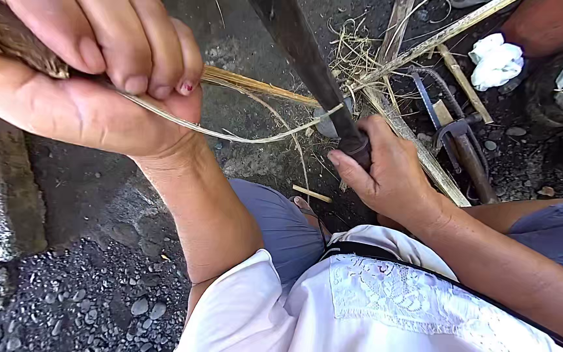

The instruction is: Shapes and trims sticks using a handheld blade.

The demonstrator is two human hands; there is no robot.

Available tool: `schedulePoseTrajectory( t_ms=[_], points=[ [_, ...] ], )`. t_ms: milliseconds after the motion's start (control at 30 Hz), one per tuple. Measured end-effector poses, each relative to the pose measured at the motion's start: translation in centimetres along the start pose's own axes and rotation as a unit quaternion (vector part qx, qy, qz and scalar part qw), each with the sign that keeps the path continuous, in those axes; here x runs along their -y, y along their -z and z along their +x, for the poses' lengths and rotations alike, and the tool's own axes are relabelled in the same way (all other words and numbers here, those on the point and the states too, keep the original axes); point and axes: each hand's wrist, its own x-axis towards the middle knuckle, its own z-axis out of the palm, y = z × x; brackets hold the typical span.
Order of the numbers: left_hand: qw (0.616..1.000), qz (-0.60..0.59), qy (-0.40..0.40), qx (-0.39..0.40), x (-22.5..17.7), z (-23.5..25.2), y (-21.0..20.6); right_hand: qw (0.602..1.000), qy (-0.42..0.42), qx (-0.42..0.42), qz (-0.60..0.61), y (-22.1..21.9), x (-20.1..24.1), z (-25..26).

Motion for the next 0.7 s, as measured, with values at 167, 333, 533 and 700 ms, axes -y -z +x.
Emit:
schedulePoseTrajectory(
  t_ms=[167, 333, 533, 700],
  points=[
    [0.999, -0.028, 0.010, 0.028, 0.1, 0.7, 0.2, 0.992, -0.074, 0.097, -0.027, -0.4, -1.4, -0.3],
    [0.999, -0.015, 0.007, 0.030, 0.2, 0.1, 0.2, 0.997, -0.010, 0.023, -0.075, -0.7, 0.3, -0.4],
    [0.999, -0.042, 0.023, 0.021, -0.3, 0.3, 0.6, 0.973, -0.150, 0.133, -0.112, -0.8, -3.2, -0.8],
    [0.996, -0.025, 0.057, 0.065, -0.6, 0.1, 1.1, 0.988, -0.088, 0.107, -0.063, -0.4, -0.8, -0.3]
  ],
)
